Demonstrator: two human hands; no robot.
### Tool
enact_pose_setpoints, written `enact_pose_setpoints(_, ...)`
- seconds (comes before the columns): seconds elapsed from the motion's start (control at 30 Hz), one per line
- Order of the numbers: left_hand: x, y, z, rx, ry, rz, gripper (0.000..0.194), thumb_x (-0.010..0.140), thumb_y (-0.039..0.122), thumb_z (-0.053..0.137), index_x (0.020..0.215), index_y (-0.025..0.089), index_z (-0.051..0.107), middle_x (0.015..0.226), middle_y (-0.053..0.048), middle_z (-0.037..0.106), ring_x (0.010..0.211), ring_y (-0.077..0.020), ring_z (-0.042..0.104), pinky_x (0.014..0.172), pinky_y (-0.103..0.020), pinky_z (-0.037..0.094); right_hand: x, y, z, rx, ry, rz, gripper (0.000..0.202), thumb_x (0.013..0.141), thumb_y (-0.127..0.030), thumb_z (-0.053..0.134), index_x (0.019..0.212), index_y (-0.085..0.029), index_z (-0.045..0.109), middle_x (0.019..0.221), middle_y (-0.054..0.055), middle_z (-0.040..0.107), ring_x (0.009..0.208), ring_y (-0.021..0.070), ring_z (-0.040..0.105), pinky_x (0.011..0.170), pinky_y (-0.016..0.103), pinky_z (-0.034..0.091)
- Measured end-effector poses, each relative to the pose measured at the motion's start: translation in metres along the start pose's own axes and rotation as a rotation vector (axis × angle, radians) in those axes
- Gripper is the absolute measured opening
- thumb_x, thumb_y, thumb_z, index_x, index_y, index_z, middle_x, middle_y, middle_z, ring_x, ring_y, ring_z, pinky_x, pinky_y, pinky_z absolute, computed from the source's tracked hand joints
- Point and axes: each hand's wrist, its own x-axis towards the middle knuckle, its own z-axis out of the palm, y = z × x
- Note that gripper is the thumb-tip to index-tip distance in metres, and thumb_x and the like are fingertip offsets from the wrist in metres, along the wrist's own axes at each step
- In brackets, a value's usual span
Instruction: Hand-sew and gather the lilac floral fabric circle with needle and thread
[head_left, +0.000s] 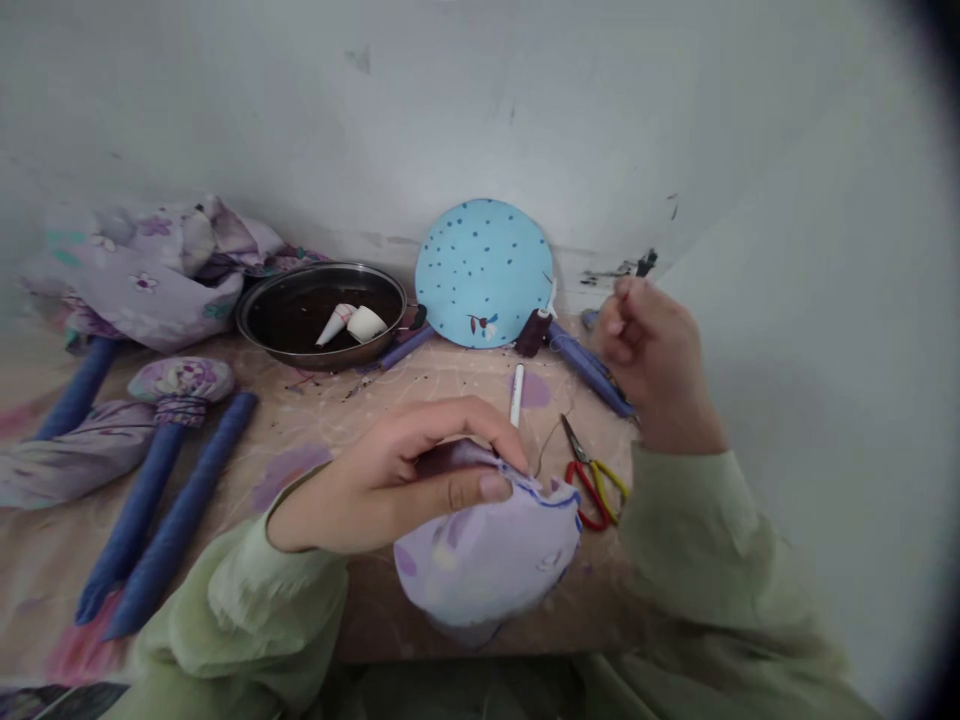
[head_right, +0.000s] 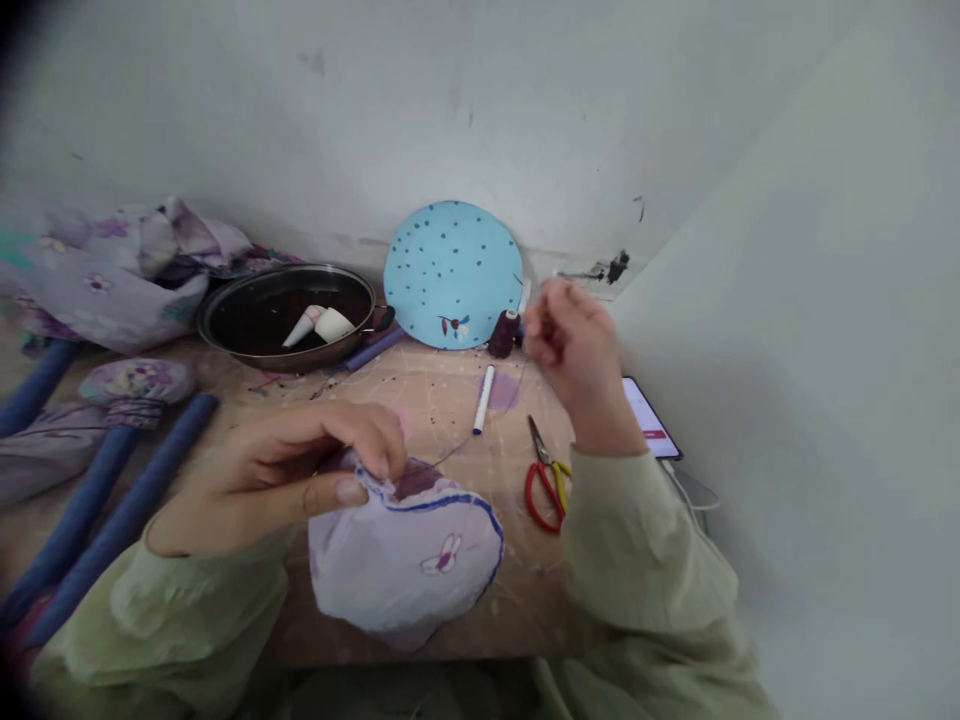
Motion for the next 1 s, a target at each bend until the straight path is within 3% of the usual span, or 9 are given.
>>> enact_pose_setpoints(0.1, 0.000, -0.001, -0.003, 0.049, 0.024, 0.002, 0.010, 0.084, 0.014, 0.056, 0.093, 0.017, 0.060, 0.084, -0.006, 0.064, 0.082, -0.0149, 0.061, 0.075, -0.029, 0.053, -0.040, 0.000, 0.027, -0.058, -0.375, -0.006, 0.017, 0.090, -0.033, 0.051, 0.080, -0.020, 0.049, 0.069, 0.000, 0.067, 0.035, 0.0036, 0.031, 0.034, 0.017, 0.020)
enact_pose_setpoints(0.17, 0.000, -0.001, -0.006, 0.080, 0.032, 0.014, 0.008, 0.085, 0.015, 0.056, 0.092, 0.017, 0.061, 0.083, -0.006, 0.064, 0.082, -0.0153, 0.061, 0.076, -0.029, 0.053, -0.059, 0.000, 0.038, -0.054, -0.472, 0.016, 0.016, 0.092, -0.032, 0.048, 0.082, -0.020, 0.048, 0.076, 0.001, 0.069, 0.036, 0.0039, 0.035, 0.034, 0.018, 0.023)
enact_pose_setpoints(0.4, 0.000, -0.004, -0.010, 0.258, 0.219, 0.077, 0.011, 0.083, 0.014, 0.059, 0.093, 0.018, 0.061, 0.089, -0.007, 0.065, 0.086, -0.0168, 0.061, 0.076, -0.031, 0.053, -0.075, 0.006, 0.044, -0.084, -0.363, -0.067, 0.011, 0.093, -0.028, 0.046, 0.084, -0.021, 0.048, 0.080, 0.001, 0.069, 0.038, 0.0042, 0.039, 0.036, 0.017, 0.029)
enact_pose_setpoints(0.53, 0.000, -0.008, -0.013, 0.362, 0.269, 0.124, 0.011, 0.084, 0.015, 0.058, 0.095, 0.019, 0.060, 0.091, -0.007, 0.064, 0.091, -0.0182, 0.059, 0.083, -0.034, 0.050, -0.081, 0.006, 0.045, -0.075, -0.382, -0.048, 0.011, 0.092, -0.028, 0.047, 0.084, -0.022, 0.048, 0.086, 0.002, 0.069, 0.035, 0.0035, 0.040, 0.032, 0.017, 0.026)
enact_pose_setpoints(0.63, 0.000, -0.014, -0.015, 0.462, 0.429, 0.210, 0.019, 0.083, 0.021, 0.061, 0.101, 0.020, 0.058, 0.095, -0.007, 0.061, 0.096, -0.0194, 0.057, 0.088, -0.037, 0.047, -0.086, 0.003, 0.046, -0.060, -0.411, -0.052, 0.012, 0.093, -0.027, 0.045, 0.083, -0.022, 0.047, 0.092, 0.005, 0.070, 0.034, 0.0031, 0.039, 0.030, 0.017, 0.024)
enact_pose_setpoints(0.73, 0.000, -0.018, -0.014, 0.519, 0.594, 0.280, 0.021, 0.079, 0.020, 0.066, 0.098, 0.020, 0.059, 0.088, -0.004, 0.059, 0.088, -0.0170, 0.056, 0.082, -0.033, 0.046, -0.090, -0.001, 0.048, -0.092, -0.428, -0.011, 0.016, 0.093, -0.033, 0.047, 0.081, -0.022, 0.047, 0.089, 0.006, 0.070, 0.033, 0.0033, 0.037, 0.031, 0.019, 0.029)
enact_pose_setpoints(0.87, -0.001, -0.014, -0.009, 0.497, 0.611, 0.159, 0.010, 0.088, 0.020, 0.054, 0.092, 0.020, 0.063, 0.085, -0.005, 0.064, 0.083, -0.0160, 0.058, 0.076, -0.030, 0.047, -0.096, -0.003, 0.054, -0.119, -0.426, 0.009, 0.020, 0.090, -0.039, 0.050, 0.080, -0.022, 0.050, 0.063, 0.000, 0.064, 0.032, 0.0060, 0.039, 0.043, 0.027, 0.048)
enact_pose_setpoints(1.0, 0.001, -0.006, -0.004, 0.422, 0.537, 0.095, 0.019, 0.085, 0.031, 0.058, 0.100, 0.021, 0.063, 0.096, -0.005, 0.068, 0.090, -0.0185, 0.062, 0.083, -0.032, 0.050, -0.101, -0.001, 0.061, -0.127, -0.383, 0.000, 0.016, 0.092, -0.036, 0.047, 0.083, -0.023, 0.049, 0.063, 0.000, 0.065, 0.035, 0.0081, 0.043, 0.044, 0.028, 0.047)
